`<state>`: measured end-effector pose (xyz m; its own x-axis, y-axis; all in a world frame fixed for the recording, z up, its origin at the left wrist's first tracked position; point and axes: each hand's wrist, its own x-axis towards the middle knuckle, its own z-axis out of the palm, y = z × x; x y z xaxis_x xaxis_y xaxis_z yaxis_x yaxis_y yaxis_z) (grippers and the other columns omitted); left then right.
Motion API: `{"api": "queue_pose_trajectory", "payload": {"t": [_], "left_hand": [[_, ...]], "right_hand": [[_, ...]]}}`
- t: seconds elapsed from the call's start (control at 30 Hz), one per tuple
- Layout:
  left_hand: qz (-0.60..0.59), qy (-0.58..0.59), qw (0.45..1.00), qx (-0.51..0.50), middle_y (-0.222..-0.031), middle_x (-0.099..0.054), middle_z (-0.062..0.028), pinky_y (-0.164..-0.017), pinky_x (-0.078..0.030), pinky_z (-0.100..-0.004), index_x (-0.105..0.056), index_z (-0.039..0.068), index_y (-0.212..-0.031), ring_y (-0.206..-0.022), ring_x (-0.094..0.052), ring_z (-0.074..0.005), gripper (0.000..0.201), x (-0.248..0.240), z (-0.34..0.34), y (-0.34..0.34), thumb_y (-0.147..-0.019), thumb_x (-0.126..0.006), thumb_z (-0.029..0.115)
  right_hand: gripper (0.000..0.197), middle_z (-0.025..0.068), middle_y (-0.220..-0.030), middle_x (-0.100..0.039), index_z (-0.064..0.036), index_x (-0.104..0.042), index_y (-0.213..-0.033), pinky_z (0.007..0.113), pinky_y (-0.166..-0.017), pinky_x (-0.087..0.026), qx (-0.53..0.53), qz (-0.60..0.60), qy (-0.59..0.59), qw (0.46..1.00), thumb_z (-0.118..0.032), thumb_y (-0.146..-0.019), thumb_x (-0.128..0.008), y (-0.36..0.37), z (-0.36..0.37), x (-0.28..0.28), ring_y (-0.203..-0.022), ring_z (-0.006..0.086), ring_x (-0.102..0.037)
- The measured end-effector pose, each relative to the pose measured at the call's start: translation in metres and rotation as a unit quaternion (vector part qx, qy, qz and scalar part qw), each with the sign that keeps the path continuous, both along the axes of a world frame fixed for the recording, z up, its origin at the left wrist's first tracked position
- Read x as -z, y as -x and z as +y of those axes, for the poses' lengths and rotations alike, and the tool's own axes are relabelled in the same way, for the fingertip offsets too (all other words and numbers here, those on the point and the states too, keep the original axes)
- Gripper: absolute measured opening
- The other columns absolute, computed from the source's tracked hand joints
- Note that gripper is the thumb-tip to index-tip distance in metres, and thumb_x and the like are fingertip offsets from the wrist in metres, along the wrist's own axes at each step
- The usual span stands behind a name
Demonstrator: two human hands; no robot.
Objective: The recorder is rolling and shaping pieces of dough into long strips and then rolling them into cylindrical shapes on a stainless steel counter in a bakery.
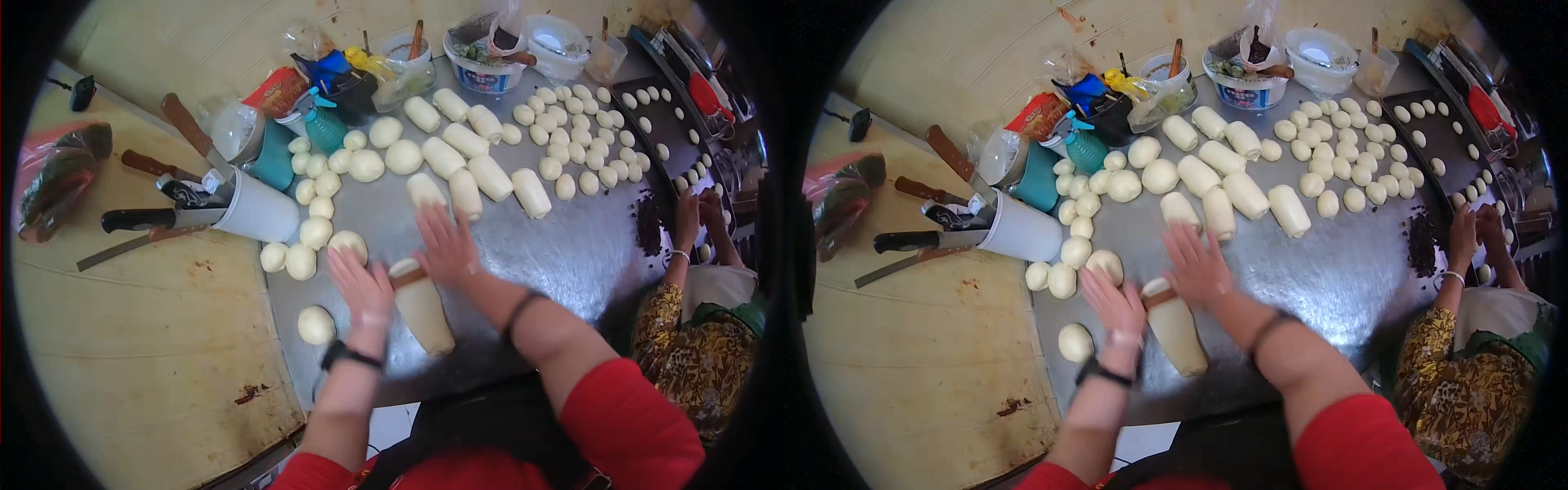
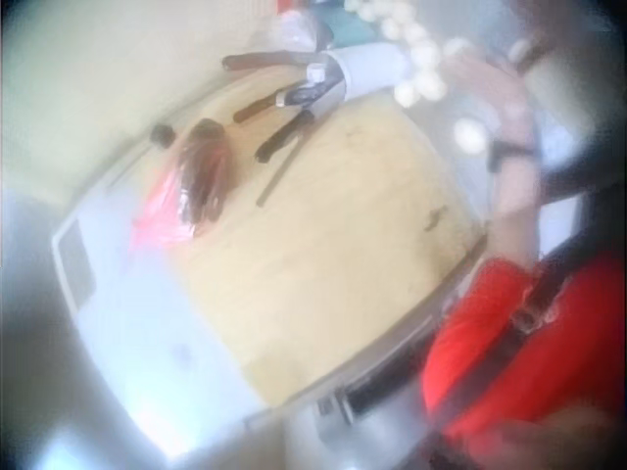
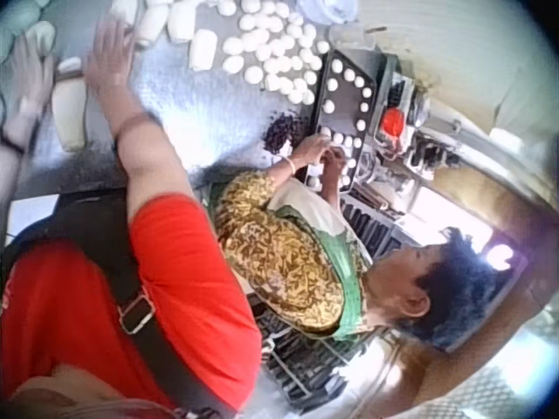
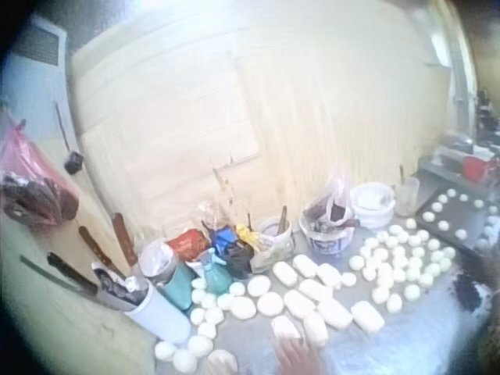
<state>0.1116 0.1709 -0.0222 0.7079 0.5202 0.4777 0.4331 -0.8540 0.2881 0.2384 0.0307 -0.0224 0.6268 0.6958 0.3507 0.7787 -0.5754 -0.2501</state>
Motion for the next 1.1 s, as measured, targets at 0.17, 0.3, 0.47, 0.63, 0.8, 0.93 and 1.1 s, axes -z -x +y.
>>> {"api": "queue_pose_trajectory", "payload": {"t": [0.17, 0.3, 0.47, 0.63, 0.8, 0.93, 1.1], "left_hand": [[0.191, 0.088, 0.975, 0.072, -0.119, -0.063, -0.0165, -0.103, -0.033, -0.0579, -0.062, 0.008, -0.121, -0.12, -0.055, -0.0307, 0.037, -0.014, -0.08, 0.12, -0.093, -0.048, 0.028], [0.399, 0.254, 0.881, -0.025, -0.114, -0.062, -0.0163, -0.102, -0.038, -0.0479, -0.06, 0.004, -0.121, -0.113, -0.055, -0.0346, 0.042, -0.032, -0.013, 0.036, -0.094, -0.05, 0.034], [0.161, 0.087, 0.981, 0.059, -0.14, -0.042, -0.0263, -0.107, -0.031, -0.0544, -0.041, -0.004, -0.137, -0.131, -0.038, -0.0443, 0.069, -0.002, -0.065, 0.091, -0.087, -0.06, 0.04], [0.24, 0.135, 0.955, 0.108, -0.151, -0.024, -0.0326, -0.112, -0.024, -0.0587, -0.026, -0.008, -0.145, -0.139, -0.028, -0.0466, 0.087, -0.011, -0.13, 0.152, -0.082, -0.068, 0.036], [0.232, 0.213, 0.914, 0.254, -0.15, -0.023, -0.0348, -0.112, -0.027, -0.0528, -0.03, -0.008, -0.143, -0.139, -0.028, -0.0473, 0.076, -0.023, -0.141, 0.21, -0.084, -0.067, 0.023], [0.106, 0.327, 0.925, 0.163, -0.148, -0.029, -0.0318, -0.112, -0.03, -0.0466, -0.043, -0.006, -0.136, -0.135, -0.033, -0.0474, 0.054, -0.026, -0.104, 0.18, -0.09, -0.06, 0.017], [0.11, 0.253, 0.958, 0.082, -0.138, -0.043, -0.0272, -0.11, -0.033, -0.0452, -0.048, -0.003, -0.132, -0.129, -0.04, -0.0427, 0.054, 0.0, -0.042, 0.062, -0.088, -0.065, 0.025]], "right_hand": [[0.044, 0.0111, -0.126, -0.058, -0.0114, -0.062, -0.124, 0.052, -0.108, -0.03, -0.05, 0.23, 0.126, 0.964, -0.037, -0.089, -0.055, 0.095, -0.097, -0.041, -0.123, 0.0276, -0.051], [0.047, 0.013, -0.128, -0.057, -0.0077, -0.061, -0.125, 0.051, -0.108, -0.03, -0.046, 0.333, 0.299, 0.893, -0.037, -0.089, -0.055, 0.035, -0.052, -0.051, -0.125, 0.0306, -0.049], [0.057, 0.0115, -0.147, -0.041, -0.0076, -0.05, -0.138, 0.055, -0.111, -0.026, 0.025, 0.071, 0.035, 0.997, -0.04, -0.091, -0.053, 0.082, -0.092, -0.011, -0.137, 0.0301, -0.035], [0.055, 0.0087, -0.141, -0.047, -0.0093, -0.053, -0.133, 0.055, -0.111, -0.027, -0.022, 0.143, 0.093, 0.985, -0.039, -0.088, -0.061, 0.144, -0.165, -0.011, -0.132, 0.0292, -0.04], [0.045, 0.0029, -0.115, -0.061, -0.0117, -0.061, -0.117, 0.051, -0.099, -0.038, -0.088, 0.124, 0.061, 0.987, -0.032, -0.079, -0.072, 0.167, -0.221, -0.005, -0.113, 0.025, -0.054], [0.033, 0.004, -0.093, -0.063, -0.0118, -0.062, -0.104, 0.045, -0.08, -0.047, -0.022, 0.215, -0.023, 0.976, -0.027, -0.077, -0.073, 0.155, -0.241, -0.009, -0.092, 0.027, -0.06], [0.026, 0.013, -0.1, -0.061, -0.0064, -0.061, -0.094, 0.046, -0.079, -0.048, 0.145, 0.165, -0.084, 0.972, -0.024, -0.08, -0.072, 0.111, -0.218, -0.02, -0.095, 0.0352, -0.058]]}}
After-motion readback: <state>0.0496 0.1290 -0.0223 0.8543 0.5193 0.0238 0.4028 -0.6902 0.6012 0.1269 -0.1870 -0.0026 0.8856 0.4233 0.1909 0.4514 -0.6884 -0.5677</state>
